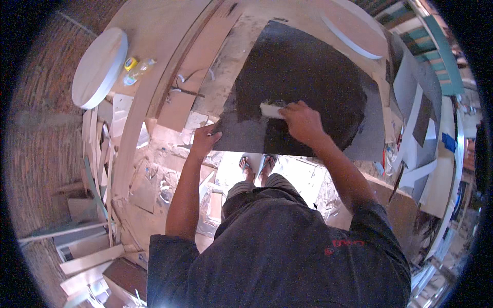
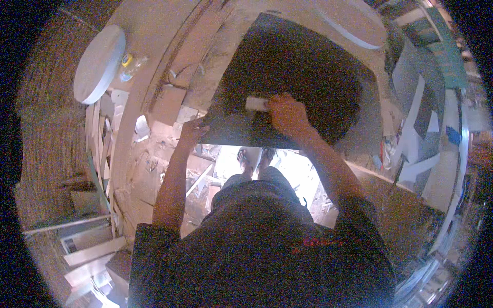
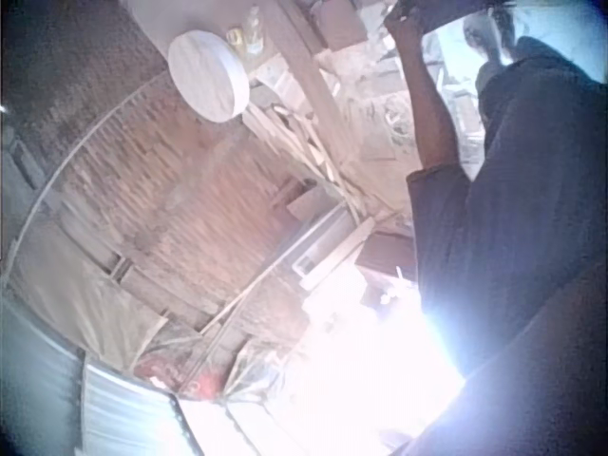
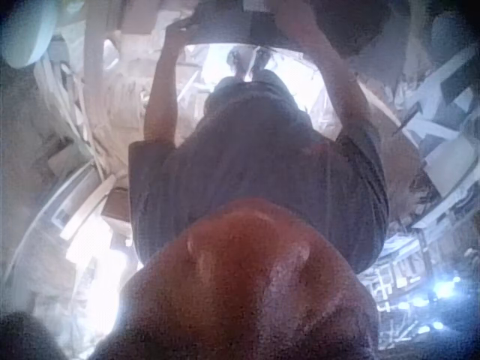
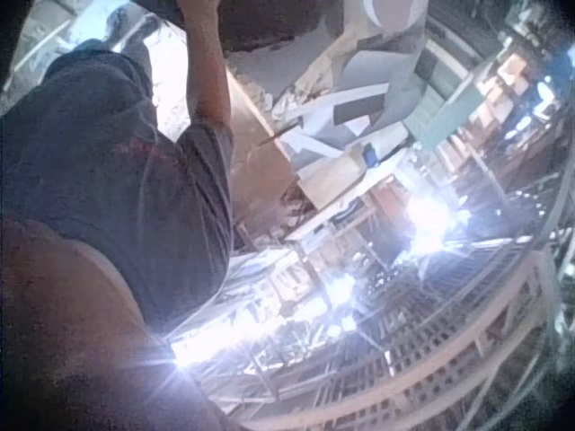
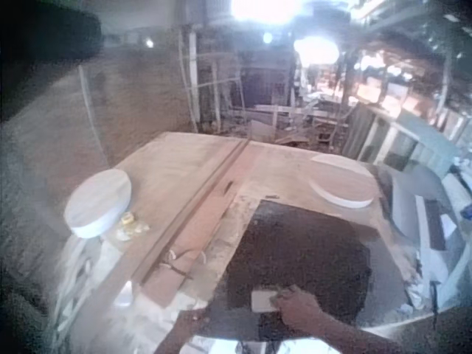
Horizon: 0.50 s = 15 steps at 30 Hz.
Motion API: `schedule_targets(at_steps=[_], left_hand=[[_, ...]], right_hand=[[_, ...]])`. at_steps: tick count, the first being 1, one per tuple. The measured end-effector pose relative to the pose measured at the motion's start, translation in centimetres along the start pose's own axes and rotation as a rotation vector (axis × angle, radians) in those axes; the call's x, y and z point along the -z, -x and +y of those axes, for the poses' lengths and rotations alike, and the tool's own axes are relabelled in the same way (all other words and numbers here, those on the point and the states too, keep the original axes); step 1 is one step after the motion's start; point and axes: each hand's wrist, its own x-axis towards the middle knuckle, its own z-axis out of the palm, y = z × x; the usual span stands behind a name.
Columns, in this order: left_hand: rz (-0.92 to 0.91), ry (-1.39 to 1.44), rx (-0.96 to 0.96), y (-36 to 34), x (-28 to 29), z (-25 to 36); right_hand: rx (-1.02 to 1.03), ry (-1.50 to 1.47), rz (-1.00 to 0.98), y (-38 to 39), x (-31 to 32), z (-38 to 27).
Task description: The person applies a liquid finish to a dark rectangular board and a round wooden board using a plastic bottle and a small scraper. They pour the liquid onto each board and spread it evenly across the surface.
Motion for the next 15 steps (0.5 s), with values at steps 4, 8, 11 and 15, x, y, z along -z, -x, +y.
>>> schedule_targets(at_steps=[4, 8, 11, 15], left_hand=[[0.031, -0.083, 0.074, 0.1, -0.9, 2.4], [0.041, -0.150, 0.111, 0.0, -0.3, 2.9], [0.021, -0.176, 0.152, 0.3, -0.4, 3.9], [0.032, 0.033, 0.232, 0.6, -0.8, 5.6]], right_hand=[[-0.154, -0.022, 0.144, -2.8, -0.4, 4.3], [-0.036, -0.019, 0.092, -3.6, -2.4, 2.5], [0.168, -0.039, -0.032, -0.3, -2.6, -0.6], [0.360, -0.041, -0.170, 3.6, -2.9, -2.6]])
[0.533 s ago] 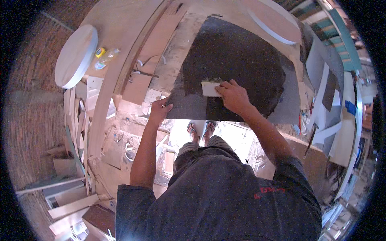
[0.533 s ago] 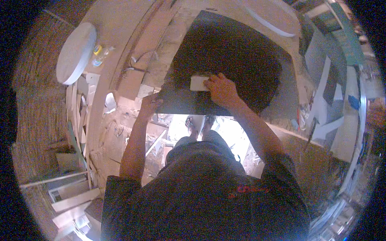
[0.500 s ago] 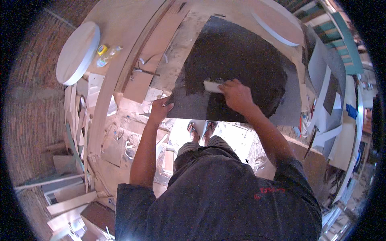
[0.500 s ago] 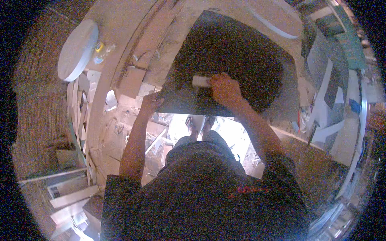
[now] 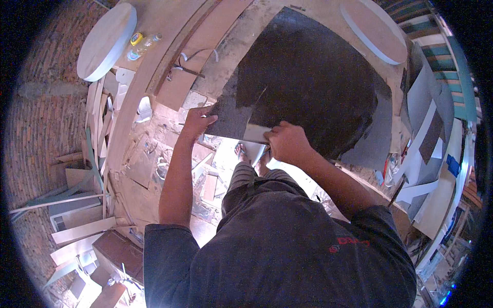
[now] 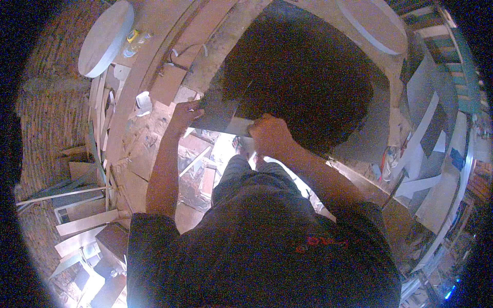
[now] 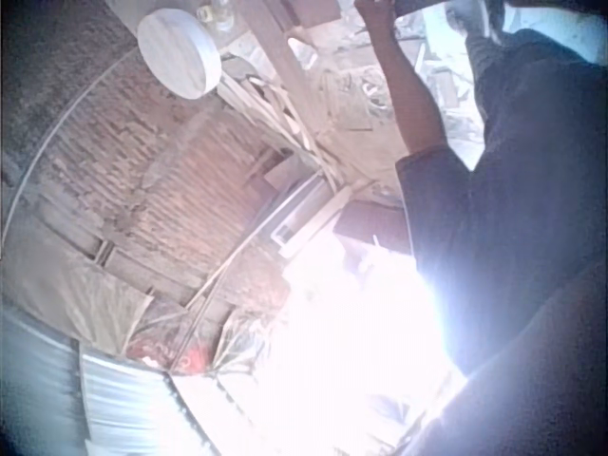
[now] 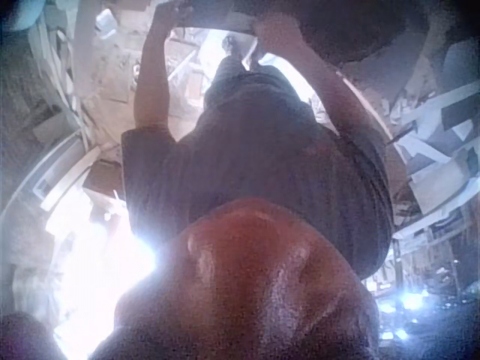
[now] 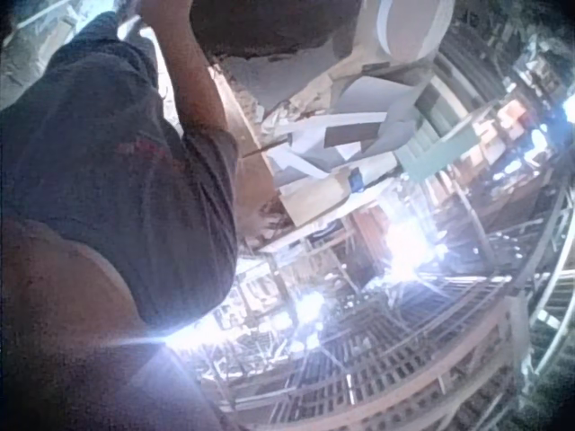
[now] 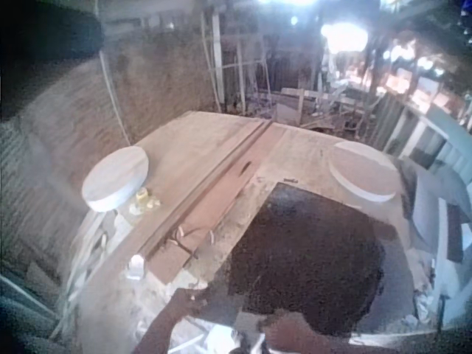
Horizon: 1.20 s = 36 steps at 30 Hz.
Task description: The person applies a liquid finish to a dark rectangular board and a round wooden board using a plastic bottle and a small scraper. They pour the liquid onto each board and spread it evenly across the surface.
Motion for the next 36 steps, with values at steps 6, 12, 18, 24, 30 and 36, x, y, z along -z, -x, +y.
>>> schedule_targets(at_steps=[6, 12, 18, 24, 30, 36], left_hand=[[0.032, -0.116, -0.014, 0.3, -0.1, 0.4], [-0.038, -0.031, -0.106, -1.4, 0.7, -3.2], [-0.129, 0.135, -0.059, 0.0, -0.1, -1.8], [-0.126, 0.198, -0.105, 1.1, -0.7, -0.7], [-0.164, 0.310, -0.036, 0.7, -0.3, -0.7], [-0.198, 0.363, 0.034, 0.0, -0.3, -1.2]], right_hand=[[-0.081, -0.058, -0.172, 1.0, 2.5, -1.3], [-0.266, -0.059, 0.406, -2.6, 3.8, 4.9], [-0.365, 0.074, 0.345, -3.7, 3.4, 3.8], [-0.659, 0.020, 0.304, -6.7, 3.5, 5.0], [-0.428, -0.018, 0.255, -7.7, -0.1, -2.1], [-0.534, -0.168, -0.013, -6.2, 2.9, -6.3]])
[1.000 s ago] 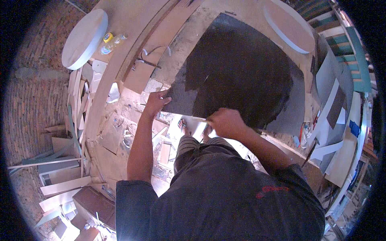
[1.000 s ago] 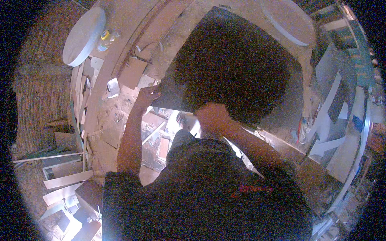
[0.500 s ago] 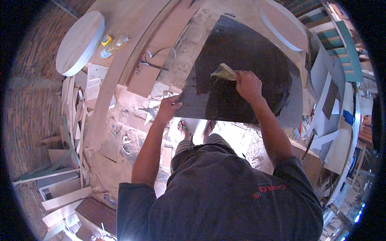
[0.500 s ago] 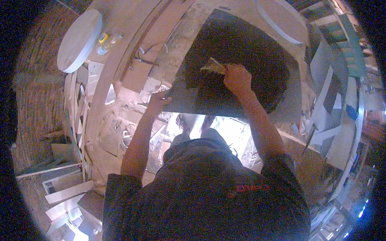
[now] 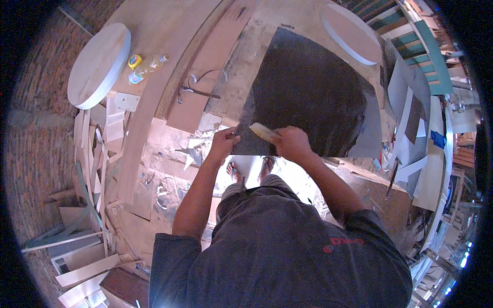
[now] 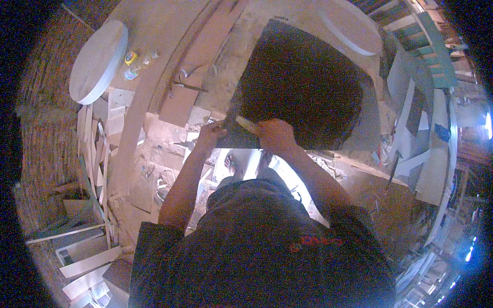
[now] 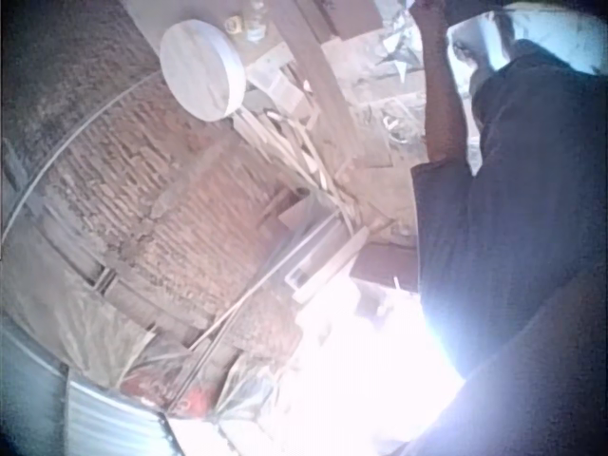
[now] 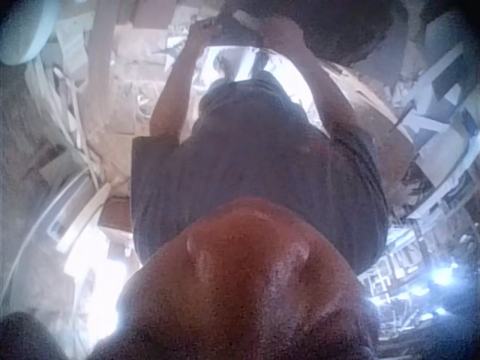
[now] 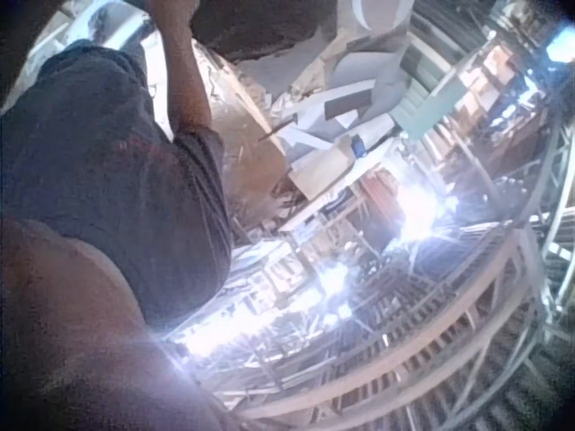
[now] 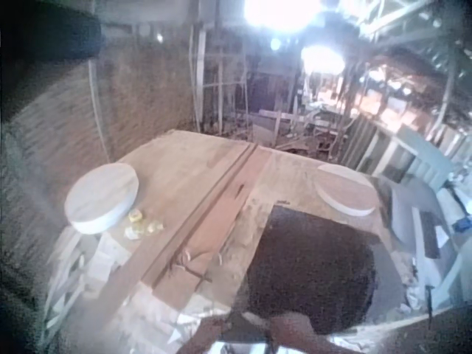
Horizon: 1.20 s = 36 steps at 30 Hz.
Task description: The person applies a liquid finish to a dark rectangular board and a round wooden board using a plastic bottle and a small scraper. They pour the liquid onto each board and spread it evenly across the surface.
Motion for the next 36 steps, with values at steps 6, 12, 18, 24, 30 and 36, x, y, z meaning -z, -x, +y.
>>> schedule_targets(at_steps=[6, 12, 18, 24, 30, 36], left_hand=[[-0.003, -0.007, -0.100, -0.2, -0.4, 0.7], [0.012, -0.047, 0.018, -0.9, -0.4, 1.0], [-0.023, -0.079, -0.019, -0.6, -0.6, 1.2], [-0.134, 0.184, 0.065, -2.2, 1.4, -1.5], [-0.216, 0.407, 0.109, -2.0, 1.1, -2.3], [-0.209, 0.429, 0.134, -2.6, 1.1, -2.7]], right_hand=[[0.045, -0.134, 0.522, -2.2, 1.9, 6.6], [0.138, 0.154, 0.329, -4.5, 0.7, 8.0], [-0.040, 0.156, 0.291, -9.0, 4.4, 8.3], [-0.039, 0.182, 0.171, -7.3, 2.7, 6.1], [0.002, 0.158, 0.117, -2.1, 0.2, 4.2], [-0.010, 0.070, 0.110, 2.7, -1.7, 2.0]])
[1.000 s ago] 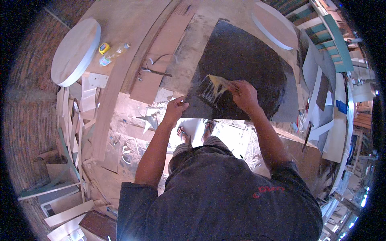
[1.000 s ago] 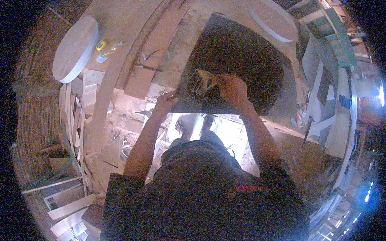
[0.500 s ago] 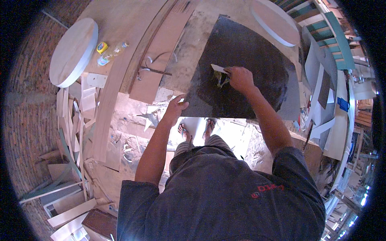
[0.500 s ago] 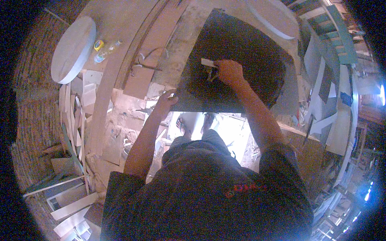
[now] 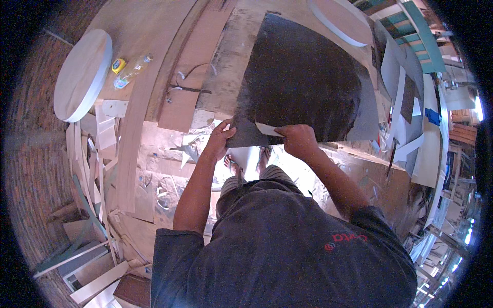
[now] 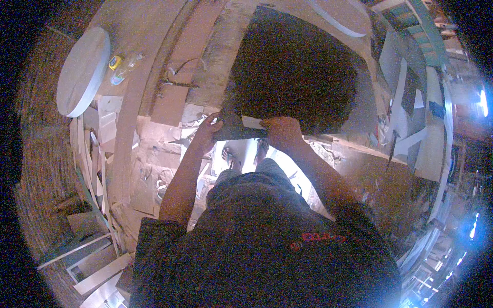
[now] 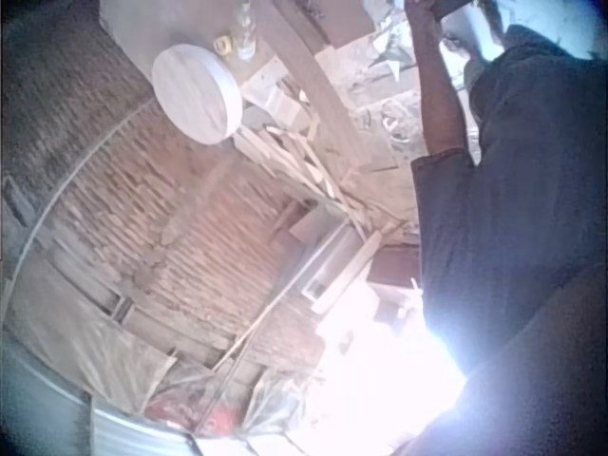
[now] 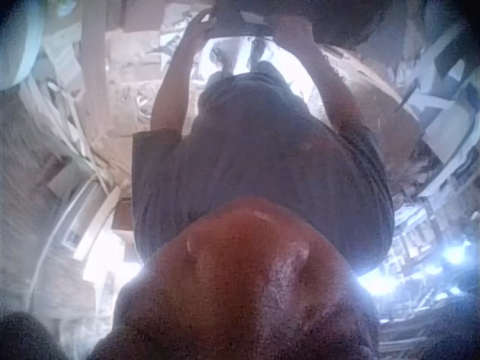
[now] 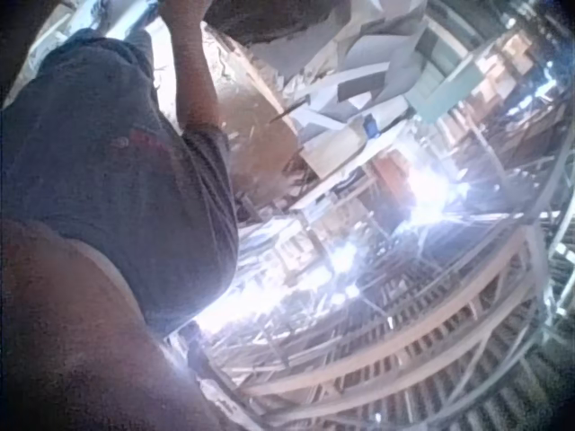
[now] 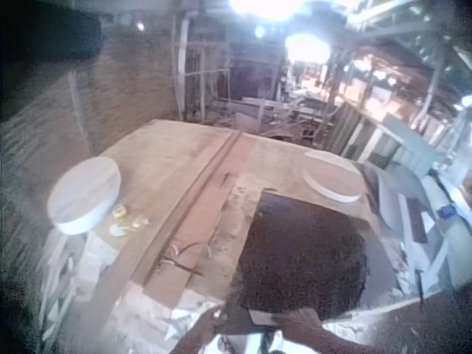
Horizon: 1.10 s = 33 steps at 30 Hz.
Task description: The person applies a liquid finish to a dark rectangular board and a round wooden board using a plastic bottle and a small scraper. They pour the liquid onto each board and spread it evenly across the surface.
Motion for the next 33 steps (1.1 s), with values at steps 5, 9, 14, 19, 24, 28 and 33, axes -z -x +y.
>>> schedule_targets(at_steps=[5, 9, 14, 19, 24, 28, 33], left_hand=[[0.002, -0.030, -0.004, -0.3, 0.6, -0.6], [0.041, -0.055, 0.019, 0.1, 0.3, -0.2], [0.063, -0.092, 0.011, 0.7, 0.5, 0.4], [0.091, -0.459, -0.320, 2.6, 0.9, -1.4], [0.174, 0.373, -0.105, 4.1, -0.9, -4.0], [0.248, 0.431, -0.276, 3.5, -2.8, -6.6], [0.366, 0.462, -0.350, 2.6, -4.4, -8.0]], right_hand=[[0.000, -0.057, 0.039, 2.6, -1.7, -0.9], [-0.048, -0.132, -0.093, 3.6, -1.8, -0.8], [-0.206, -0.751, 0.075, 3.6, 0.5, 4.7], [-0.079, -1.188, 0.023, 0.3, 4.2, 10.4], [0.142, -0.669, -0.073, -3.2, 5.5, 10.7], [0.634, -0.070, 0.118, -5.0, 4.3, 8.1], [0.885, 0.139, 0.194, -6.4, 0.2, 10.3]])
